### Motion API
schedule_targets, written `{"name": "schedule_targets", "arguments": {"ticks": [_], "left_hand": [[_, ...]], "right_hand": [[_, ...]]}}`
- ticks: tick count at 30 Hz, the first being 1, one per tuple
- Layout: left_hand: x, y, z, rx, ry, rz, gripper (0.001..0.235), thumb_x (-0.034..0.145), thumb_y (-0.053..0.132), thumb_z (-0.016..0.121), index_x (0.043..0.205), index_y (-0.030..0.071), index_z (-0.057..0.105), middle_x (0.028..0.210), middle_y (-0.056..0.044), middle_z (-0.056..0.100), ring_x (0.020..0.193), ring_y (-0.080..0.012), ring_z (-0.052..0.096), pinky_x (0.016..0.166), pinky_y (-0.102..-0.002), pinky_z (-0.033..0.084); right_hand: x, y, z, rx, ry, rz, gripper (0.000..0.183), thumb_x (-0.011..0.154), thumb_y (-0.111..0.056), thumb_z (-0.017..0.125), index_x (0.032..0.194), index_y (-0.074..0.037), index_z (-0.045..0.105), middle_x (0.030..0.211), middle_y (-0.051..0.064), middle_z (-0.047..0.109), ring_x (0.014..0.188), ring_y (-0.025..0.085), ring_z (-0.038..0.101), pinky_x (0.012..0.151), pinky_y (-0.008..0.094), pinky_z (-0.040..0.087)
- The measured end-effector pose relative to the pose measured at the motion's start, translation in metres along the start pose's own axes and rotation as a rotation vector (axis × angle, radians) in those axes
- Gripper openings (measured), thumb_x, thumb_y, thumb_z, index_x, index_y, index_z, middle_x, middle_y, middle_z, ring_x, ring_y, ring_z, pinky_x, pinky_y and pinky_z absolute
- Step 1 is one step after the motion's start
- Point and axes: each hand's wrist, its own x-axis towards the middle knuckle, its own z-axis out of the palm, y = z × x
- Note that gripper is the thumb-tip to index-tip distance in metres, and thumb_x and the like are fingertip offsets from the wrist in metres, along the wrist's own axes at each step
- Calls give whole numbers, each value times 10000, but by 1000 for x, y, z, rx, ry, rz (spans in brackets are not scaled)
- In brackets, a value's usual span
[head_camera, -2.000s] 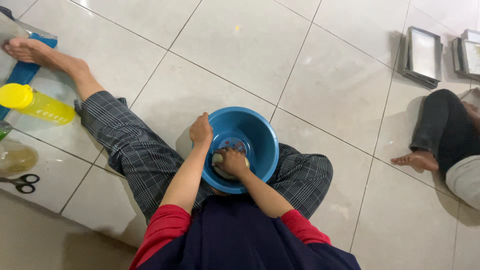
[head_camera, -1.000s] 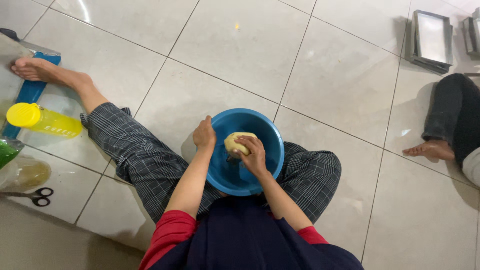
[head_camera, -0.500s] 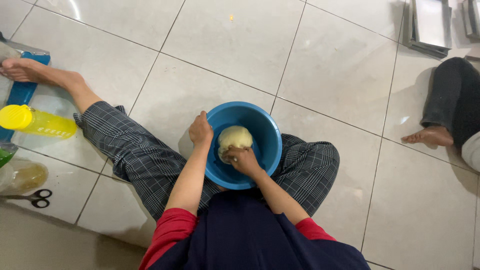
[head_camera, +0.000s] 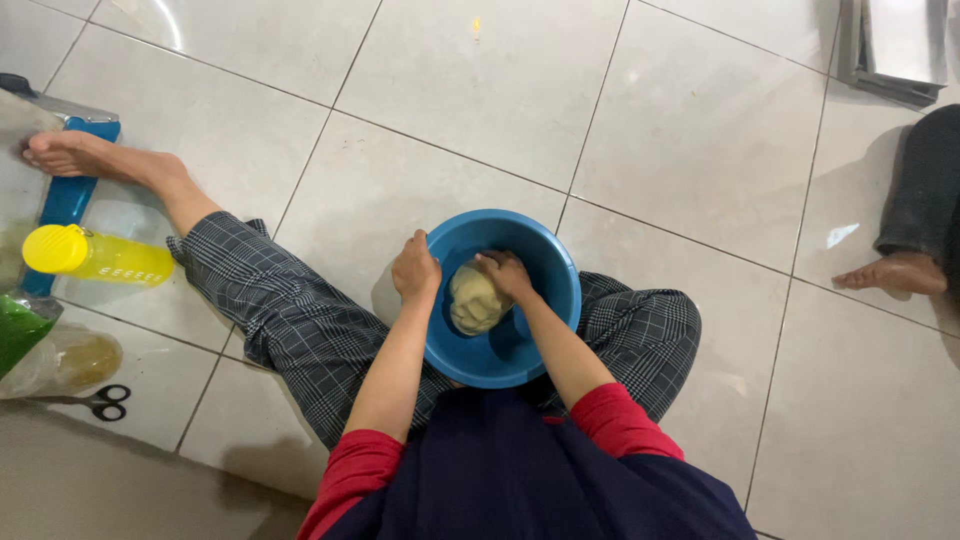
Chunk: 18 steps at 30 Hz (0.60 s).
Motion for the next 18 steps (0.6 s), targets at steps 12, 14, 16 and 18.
{"name": "schedule_targets", "arguments": {"ticks": [12,14,16,18], "left_hand": [[5,3,-4,40,-45,-62,350,969,190,743,1266,124,569,1147,-82,683,1022,-295,745,865,-451,633],[1,3,-8,24,-40,-43,337,971,172,734,1256,104,568,1127,-93,680,1009,-316,745,859,-473,637],[1,3,-10,7,-32,-24,324,972,155,726,1245,84,566,1107,-105,677,996,-336,745,853,-495,642],[2,3,-8,17,-29,-44,326,974,192,730,1243,107,566,1110,-78,677,999,-316,750,853,-474,645]], "right_hand": [[-87,-68,-24,-86,42,-168,460,853,-749,603,1039,-346,724,875,-2,767,990,291,726,911,441,551],[-102,-79,-20,-116,-27,-179,532,820,-777,589,1151,-377,701,911,47,770,1001,334,721,923,473,549],[-120,-86,-14,-148,-95,-192,630,786,-806,575,1263,-407,677,947,95,773,1013,376,717,935,506,547],[-141,-89,-4,-388,-6,-404,510,811,-764,612,1151,-395,704,1018,28,643,1031,316,632,823,484,535]]}}
